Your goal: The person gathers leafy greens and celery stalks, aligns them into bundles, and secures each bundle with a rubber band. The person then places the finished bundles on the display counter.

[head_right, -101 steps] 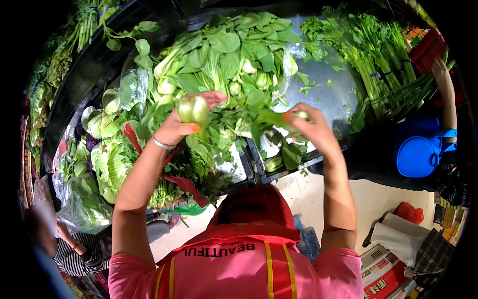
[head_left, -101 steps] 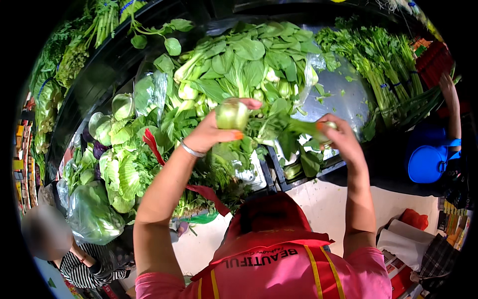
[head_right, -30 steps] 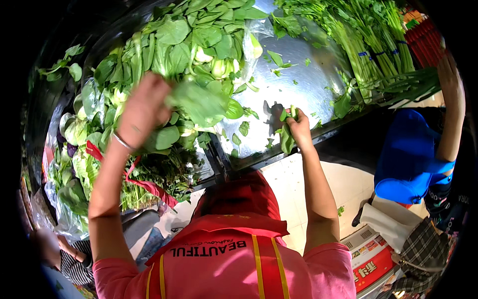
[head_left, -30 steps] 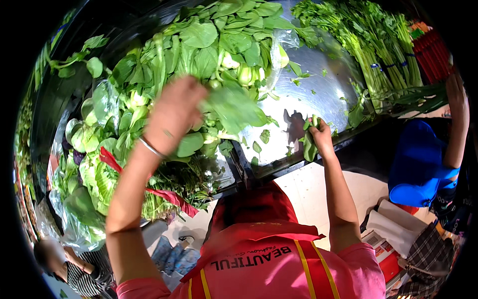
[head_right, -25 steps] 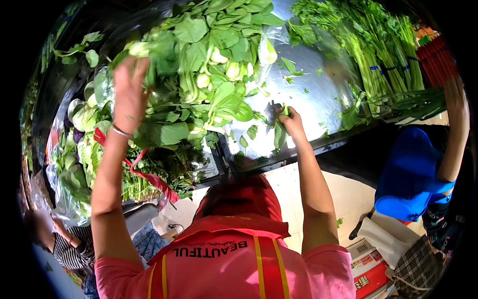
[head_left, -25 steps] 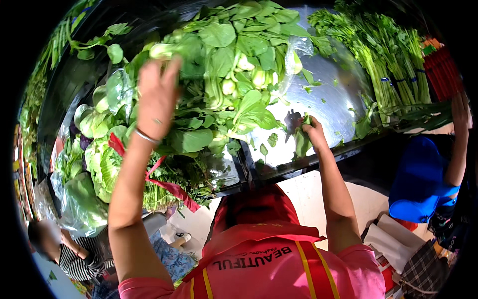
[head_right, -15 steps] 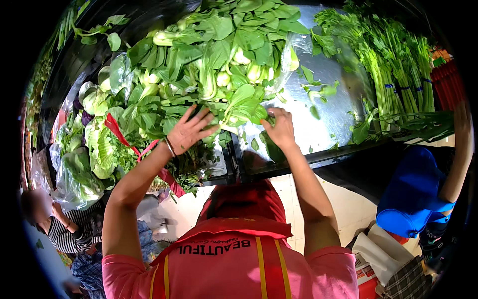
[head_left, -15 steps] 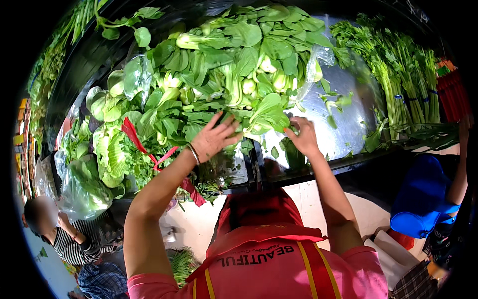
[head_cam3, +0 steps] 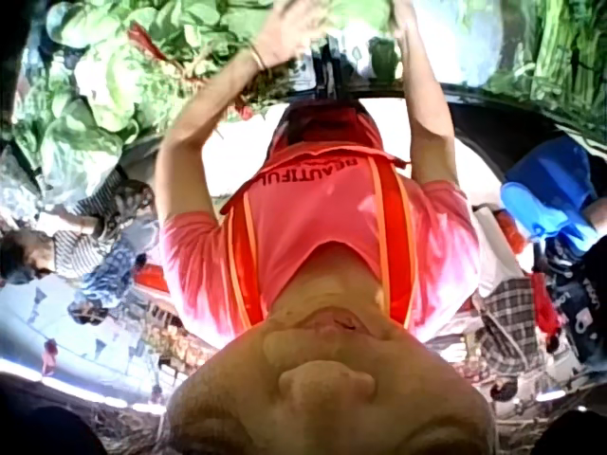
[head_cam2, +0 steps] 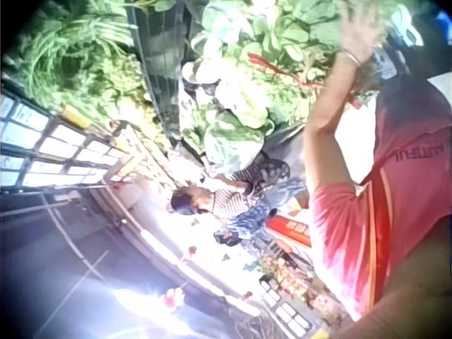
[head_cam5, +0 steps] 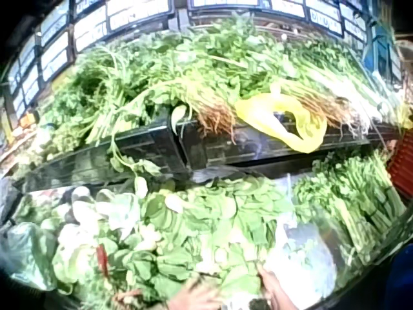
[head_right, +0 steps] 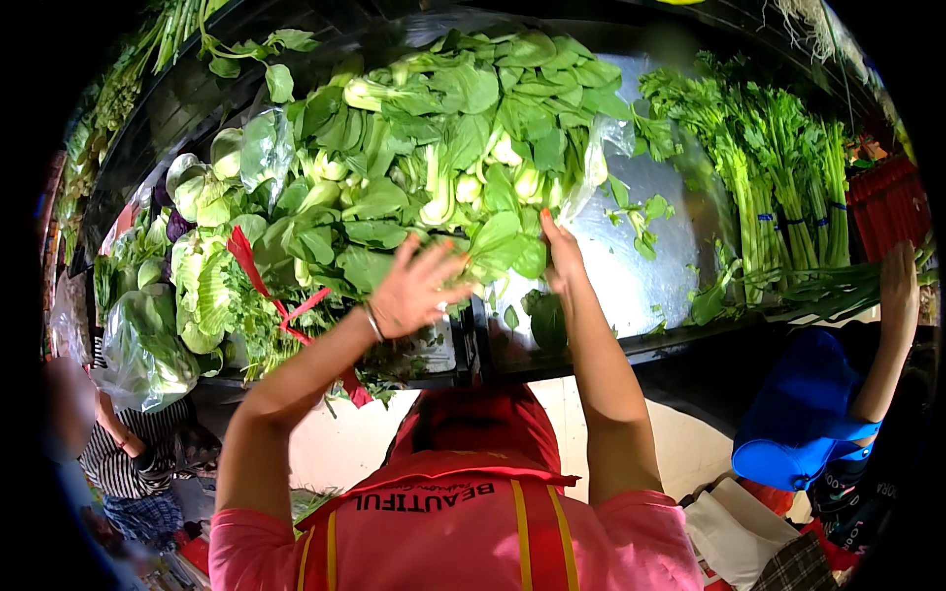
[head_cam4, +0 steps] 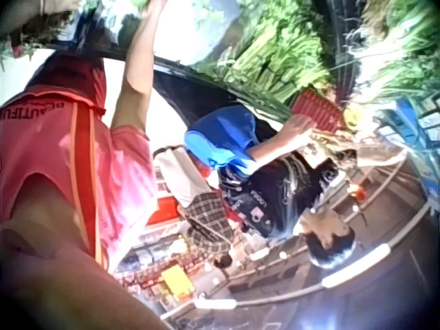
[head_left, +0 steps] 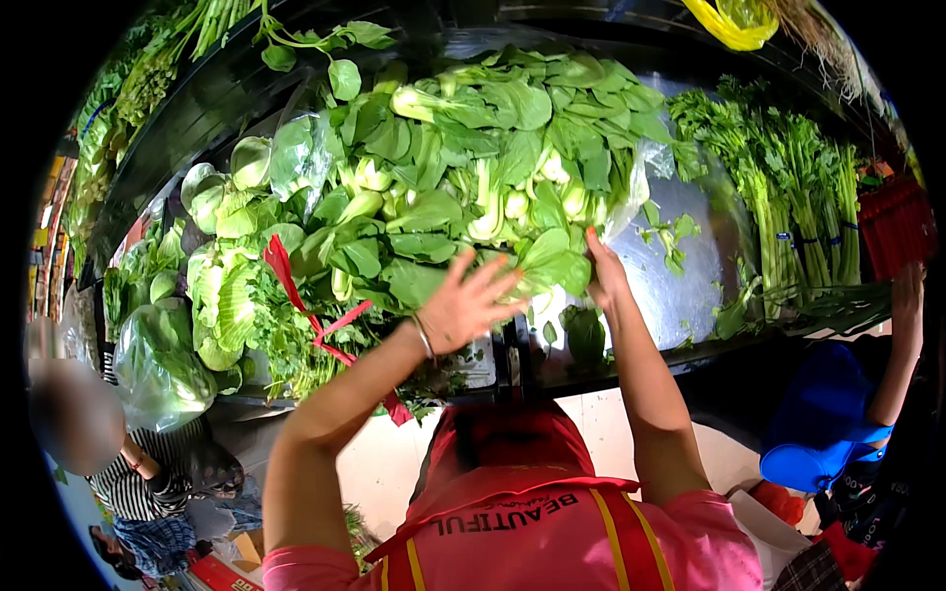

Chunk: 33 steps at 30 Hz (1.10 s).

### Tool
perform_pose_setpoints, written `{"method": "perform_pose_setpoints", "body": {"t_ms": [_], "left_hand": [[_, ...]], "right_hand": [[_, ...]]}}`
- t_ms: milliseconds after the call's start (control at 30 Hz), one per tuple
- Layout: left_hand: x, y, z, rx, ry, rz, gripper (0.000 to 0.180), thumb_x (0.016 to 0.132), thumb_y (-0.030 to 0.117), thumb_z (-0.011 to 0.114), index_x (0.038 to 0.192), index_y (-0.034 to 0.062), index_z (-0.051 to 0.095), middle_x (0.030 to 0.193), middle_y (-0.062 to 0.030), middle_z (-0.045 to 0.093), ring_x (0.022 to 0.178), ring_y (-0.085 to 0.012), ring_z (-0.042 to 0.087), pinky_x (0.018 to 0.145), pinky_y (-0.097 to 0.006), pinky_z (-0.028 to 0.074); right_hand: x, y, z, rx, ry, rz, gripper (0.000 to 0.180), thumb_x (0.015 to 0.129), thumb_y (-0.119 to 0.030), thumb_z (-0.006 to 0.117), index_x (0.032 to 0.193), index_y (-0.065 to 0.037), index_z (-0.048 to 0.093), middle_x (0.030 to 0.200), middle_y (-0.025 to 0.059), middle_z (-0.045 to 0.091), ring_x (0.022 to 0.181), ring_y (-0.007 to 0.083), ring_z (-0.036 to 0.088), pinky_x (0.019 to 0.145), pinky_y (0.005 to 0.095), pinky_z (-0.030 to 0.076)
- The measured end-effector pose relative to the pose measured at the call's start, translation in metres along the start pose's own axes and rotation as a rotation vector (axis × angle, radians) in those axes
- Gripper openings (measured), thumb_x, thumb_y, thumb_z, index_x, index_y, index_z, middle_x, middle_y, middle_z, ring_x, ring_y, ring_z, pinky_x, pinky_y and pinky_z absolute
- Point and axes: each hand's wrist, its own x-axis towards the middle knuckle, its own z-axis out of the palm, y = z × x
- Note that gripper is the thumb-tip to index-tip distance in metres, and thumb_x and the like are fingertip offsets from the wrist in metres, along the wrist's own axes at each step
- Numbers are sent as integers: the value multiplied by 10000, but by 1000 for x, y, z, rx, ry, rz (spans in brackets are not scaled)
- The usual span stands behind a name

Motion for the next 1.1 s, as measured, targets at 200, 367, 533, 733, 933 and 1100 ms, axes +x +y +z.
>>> {"method": "perform_pose_setpoints", "body": {"t_ms": [200, 367, 533, 733, 933, 1100], "left_hand": [[-25, -69, 60, 65, 134, 102, 404, 711, 110, 629, 1074, 239, 507, 1194, -80, 449, 921, -220, 479, 754, -340, 427], [15, -118, -29, -277, 337, -176, 446, 630, -19, 649, 1036, 102, 508, 1157, -146, 446, 947, -273, 491, 810, -367, 434], [33, -122, -27, 55, 115, -436, 535, 625, 7, 631, 1126, 81, 461, 1189, -184, 407, 1065, -319, 421, 930, -401, 345], [-33, -46, -63, -357, 574, -352, 568, 695, 39, 650, 1215, 39, 422, 1187, -184, 414, 1071, -335, 420, 929, -418, 360], [-60, 5, -5, -41, -277, -192, 598, 759, 260, 580, 1282, 58, 372, 1256, -141, 417, 1250, -294, 307, 1077, -449, 176], [-43, -2, -2, 233, -701, -60, 462, 797, 268, 482, 1220, 83, 484, 1299, -92, 404, 1289, -275, 258, 1097, -463, 98]], "right_hand": [[-25, -34, 12, -96, -226, -55, 299, 876, -341, 541, 963, -55, 538, 947, 78, 605, 825, 198, 596, 755, 333, 476], [-57, -26, 32, 168, -151, -131, 308, 884, -390, 518, 826, -88, 522, 653, 2, 524, 599, 135, 508, 667, 247, 463], [-81, -54, 85, 133, -243, -210, 165, 833, -170, 626, 713, -154, 514, 572, -64, 443, 516, 52, 421, 446, 174, 326], [-64, -124, 162, 192, -271, -288, 217, 833, -199, 620, 822, -23, 493, 635, 61, 536, 515, 132, 509, 474, 208, 462], [10, -142, 173, 336, -458, -200, 222, 828, -182, 615, 720, -10, 525, 645, 76, 551, 592, 158, 535, 538, 228, 454], [7, -134, 154, 439, -558, -129, 248, 840, -181, 603, 660, -36, 514, 647, 88, 563, 623, 174, 534, 626, 276, 476]]}}
